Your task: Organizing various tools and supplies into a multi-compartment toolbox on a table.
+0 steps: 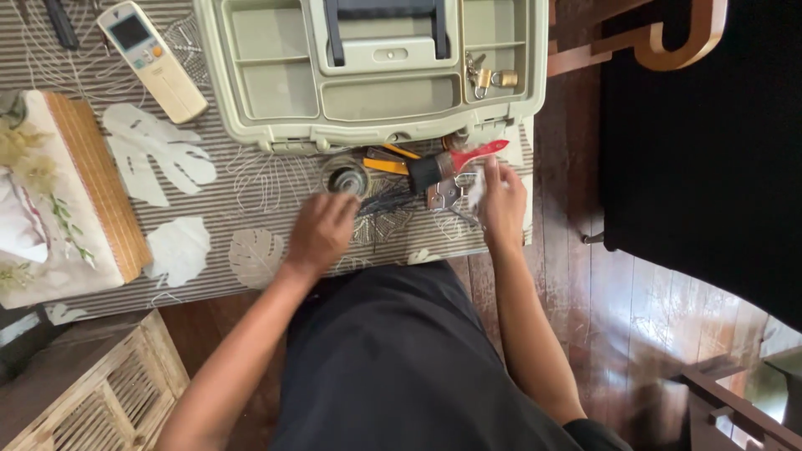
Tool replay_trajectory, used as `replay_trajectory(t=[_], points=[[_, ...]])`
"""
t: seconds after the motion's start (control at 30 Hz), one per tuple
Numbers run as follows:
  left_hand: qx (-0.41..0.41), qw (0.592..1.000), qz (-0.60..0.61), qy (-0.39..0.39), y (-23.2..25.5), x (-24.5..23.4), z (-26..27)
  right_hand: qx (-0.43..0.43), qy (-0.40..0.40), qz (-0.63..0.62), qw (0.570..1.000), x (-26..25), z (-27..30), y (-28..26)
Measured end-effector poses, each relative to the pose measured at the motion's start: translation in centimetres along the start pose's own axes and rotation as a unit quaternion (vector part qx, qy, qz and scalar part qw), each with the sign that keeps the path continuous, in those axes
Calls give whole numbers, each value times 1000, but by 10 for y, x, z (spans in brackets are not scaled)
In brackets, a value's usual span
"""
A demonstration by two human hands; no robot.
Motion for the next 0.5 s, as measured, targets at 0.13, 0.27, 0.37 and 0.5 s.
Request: replay_trajectory(t=[0.13,0.27,0.37,0.5], points=[[25,1000,-10,-13,32,16,-13,11,-36,-6,999,-3,43,-10],[-30,996,-76,-42,37,40,-30,-14,-95,51,994,13,64,3],[-62,990,-89,-88,22,67,-26,-26,-108,49,993,18,71,1],[-26,993,-115,-27,20,70,-30,-35,-111,32,993,18,76,4]])
Point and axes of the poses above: each hand's wrist, its own z-axis away from the middle knuckle, its own x-axis out of the palm, y = z × x, the point moved 3 cm from there along -z, towards the middle knuckle, and after that the axes turned 12 degrees about z, right-handed, at the moved point
